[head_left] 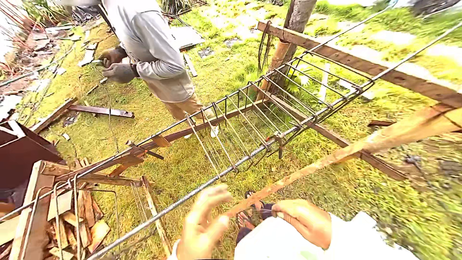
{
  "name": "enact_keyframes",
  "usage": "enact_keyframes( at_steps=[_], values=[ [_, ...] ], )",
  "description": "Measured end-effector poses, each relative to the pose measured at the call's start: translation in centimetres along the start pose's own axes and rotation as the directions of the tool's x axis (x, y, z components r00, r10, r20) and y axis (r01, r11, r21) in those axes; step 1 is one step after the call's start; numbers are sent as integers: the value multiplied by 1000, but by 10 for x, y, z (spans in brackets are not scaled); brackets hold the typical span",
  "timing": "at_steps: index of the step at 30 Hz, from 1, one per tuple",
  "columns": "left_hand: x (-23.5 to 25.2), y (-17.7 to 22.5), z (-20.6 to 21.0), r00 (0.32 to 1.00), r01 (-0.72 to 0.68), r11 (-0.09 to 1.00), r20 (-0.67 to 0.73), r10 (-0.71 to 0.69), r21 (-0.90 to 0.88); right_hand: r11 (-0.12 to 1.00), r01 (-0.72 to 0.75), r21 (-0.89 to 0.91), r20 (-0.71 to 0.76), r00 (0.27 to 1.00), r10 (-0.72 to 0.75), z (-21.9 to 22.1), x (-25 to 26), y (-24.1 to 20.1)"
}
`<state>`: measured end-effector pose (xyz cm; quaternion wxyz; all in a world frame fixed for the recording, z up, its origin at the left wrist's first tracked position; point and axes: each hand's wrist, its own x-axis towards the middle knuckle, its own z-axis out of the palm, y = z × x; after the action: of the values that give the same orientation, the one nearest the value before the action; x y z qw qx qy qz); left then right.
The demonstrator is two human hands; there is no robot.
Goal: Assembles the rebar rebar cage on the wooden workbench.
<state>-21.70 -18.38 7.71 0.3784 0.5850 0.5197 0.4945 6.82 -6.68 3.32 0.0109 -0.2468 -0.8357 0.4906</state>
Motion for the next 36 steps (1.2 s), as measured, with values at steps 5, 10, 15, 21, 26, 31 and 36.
enact_keyframes(
  at_steps=[5, 10, 15, 21, 26, 31, 36],
  values=[
    [36, 28, 43, 832, 94, 707, 335, -442, 701, 955, 215, -207, -219, 941, -259, 6, 5, 4],
    [60, 17, 58, 715, 186, 734, 422, -557, 654, 801, 186, -569, -474, 722, -505, -2, 24, 32],
    [76, -11, 47, 659, -79, 592, 487, -573, 802, 985, 79, 156, -152, 987, -55, 2, 20, 42],
    [100, -47, 59, 509, 39, 510, 423, -750, 859, 917, -164, 364, -96, 973, 212, 22, 29, 76],
    [124, -45, 61, 407, 135, 466, 379, -831, 875, 881, -314, 355, -49, 934, 353, 49, 32, 99],
    [154, -59, 11, 732, 432, 576, 103, -673, 694, 307, -544, 781, 309, 763, 567, 75, 54, 171],
    [187, -85, 15, 677, 447, 410, -1, -736, 795, 229, -402, 887, 239, 822, 517, 80, 124, 162]
  ],
)
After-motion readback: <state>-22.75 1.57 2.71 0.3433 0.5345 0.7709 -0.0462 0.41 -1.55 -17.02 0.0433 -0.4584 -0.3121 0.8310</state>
